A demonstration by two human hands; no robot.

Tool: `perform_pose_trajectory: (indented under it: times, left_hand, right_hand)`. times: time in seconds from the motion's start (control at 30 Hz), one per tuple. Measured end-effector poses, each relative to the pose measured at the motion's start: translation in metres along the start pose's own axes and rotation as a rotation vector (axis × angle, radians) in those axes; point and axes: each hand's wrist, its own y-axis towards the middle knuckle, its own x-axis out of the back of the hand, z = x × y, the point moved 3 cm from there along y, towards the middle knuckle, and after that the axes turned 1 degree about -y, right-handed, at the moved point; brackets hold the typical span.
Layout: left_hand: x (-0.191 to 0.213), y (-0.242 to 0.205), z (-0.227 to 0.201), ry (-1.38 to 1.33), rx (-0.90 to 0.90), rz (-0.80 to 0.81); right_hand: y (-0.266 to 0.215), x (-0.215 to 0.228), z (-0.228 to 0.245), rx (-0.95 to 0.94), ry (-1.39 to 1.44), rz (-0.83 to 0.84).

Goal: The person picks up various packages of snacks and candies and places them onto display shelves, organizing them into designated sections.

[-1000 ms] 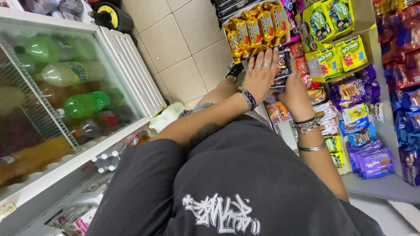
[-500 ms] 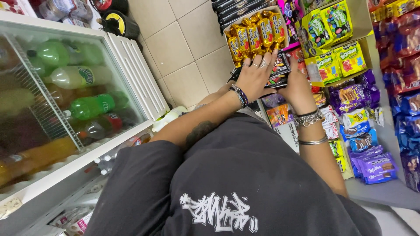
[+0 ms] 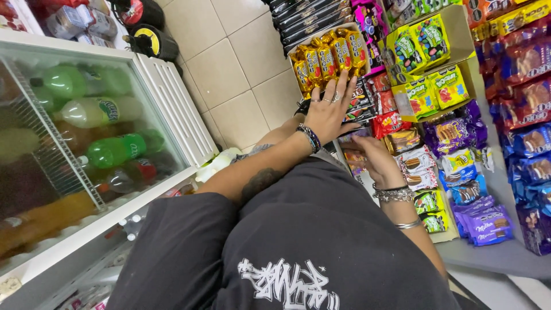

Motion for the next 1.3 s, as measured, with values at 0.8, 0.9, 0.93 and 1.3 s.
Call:
perform_pose_trajectory:
  times: [0.8,0.9,0.93,1.3]
  left_hand:
    - [-0.021,0.003,0.002,-0.031,0.034,-0.028]
    - [-0.020,-0.002,0.002,-0.060,0.047,0.007]
    - [-0.018,-0.003,0.003,-0.069,0.052,0.011]
    - [-0.008,-0.013,0.015,-0.149,0.023,-0.060]
  right_hand:
    - [0.019,-0.014,0.019,0.010,-0.059,-0.001]
    - [0.005,-0.007,0.023,0.014,-0.129,-0.006]
    - [0.000,-0.005,0.024,0.025,-0.176,-0.013]
    - [0.014,0.056,0.027,0.528,-0.708,-0.281]
